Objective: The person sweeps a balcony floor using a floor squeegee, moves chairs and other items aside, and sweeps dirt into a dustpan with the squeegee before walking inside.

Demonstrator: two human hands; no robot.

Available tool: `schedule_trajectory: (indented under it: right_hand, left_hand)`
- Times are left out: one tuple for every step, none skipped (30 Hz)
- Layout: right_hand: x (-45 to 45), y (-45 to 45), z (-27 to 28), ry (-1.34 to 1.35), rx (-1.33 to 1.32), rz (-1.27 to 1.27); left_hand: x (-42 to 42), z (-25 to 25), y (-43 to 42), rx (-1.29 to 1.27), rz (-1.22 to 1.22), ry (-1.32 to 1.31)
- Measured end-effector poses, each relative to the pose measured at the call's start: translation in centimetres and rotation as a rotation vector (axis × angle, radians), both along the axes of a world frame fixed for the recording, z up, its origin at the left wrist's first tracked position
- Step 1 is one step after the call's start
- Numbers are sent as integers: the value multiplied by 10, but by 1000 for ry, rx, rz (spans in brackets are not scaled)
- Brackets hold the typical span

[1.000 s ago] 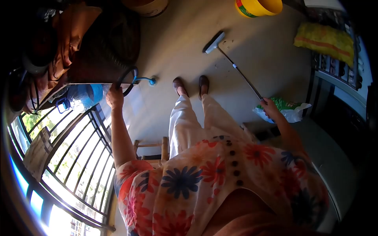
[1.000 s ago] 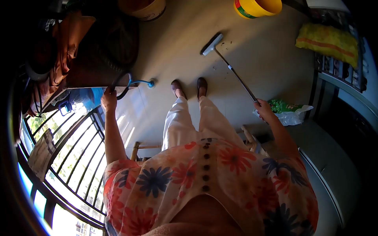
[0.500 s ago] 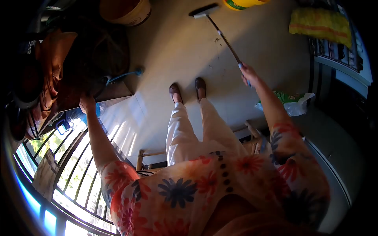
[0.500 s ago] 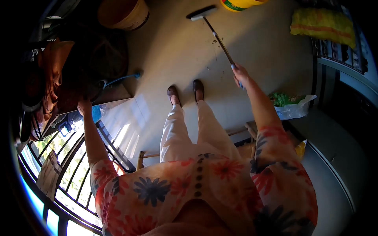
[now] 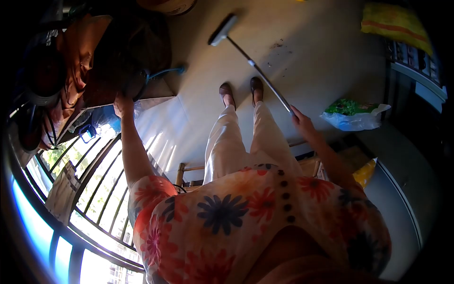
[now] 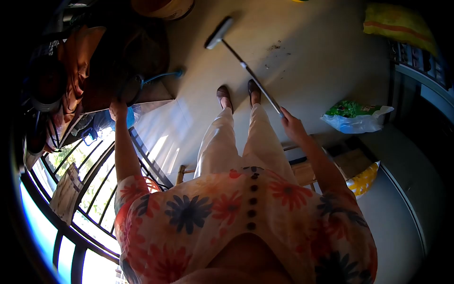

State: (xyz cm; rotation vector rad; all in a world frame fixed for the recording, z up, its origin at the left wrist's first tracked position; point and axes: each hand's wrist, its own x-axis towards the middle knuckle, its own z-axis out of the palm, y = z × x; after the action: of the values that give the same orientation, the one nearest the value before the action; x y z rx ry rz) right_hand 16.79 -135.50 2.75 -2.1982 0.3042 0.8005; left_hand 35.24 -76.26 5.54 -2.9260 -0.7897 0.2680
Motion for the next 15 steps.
schedule_trajectory:
  right_hand:
    - [22, 24, -10, 58, -11, 60]
    - [40, 42, -20, 115, -22, 122]
    - [47, 50, -34, 94, -38, 183]
    - [50, 59, -47, 72, -52, 245]
    - [48, 65, -55, 50, -68, 306]
    - [39, 60, -52, 117, -106, 307]
    - [23, 46, -45, 183, -145, 309]
    - [0, 26, -44, 183, -161, 276]
    - [-29, 0, -47, 185, -178, 247]
    - [-55, -23, -42, 148, -193, 212]
    - [-75, -40, -35, 108, -207, 174]
    - [-91, -53, -23, 106, -132, 116]
    - [-93, -56, -8, 105, -57, 58]
    - [-89, -56, 0, 112, -59, 79]
    - [-70, -42, 28, 119, -63, 97]
  left_hand:
    - [1, 2, -2, 0, -2, 2]
    - [2, 6, -7, 0, -3, 4]
    - [3, 10, -10, 3, -5, 6]
    - [3, 10, -10, 13, -1, -8]
    - [2, 10, -10, 17, 4, -12]
    - [3, 10, -10, 19, 7, -18]
    - [2, 10, -10, 21, 11, -23]
    - [-3, 6, -7, 10, -19, -26]
    - [-10, 8, -11, -41, -26, -35]
    - [-20, 9, -18, -50, -25, 16]
    - [-29, 12, -25, -58, -27, 62]
    - [-44, 15, -29, -113, -58, 54]
    - [-64, 18, -35, -168, -90, 45]
    - [-81, 20, -43, -185, -89, 21]
    - [-100, 22, -51, -203, -90, -2]
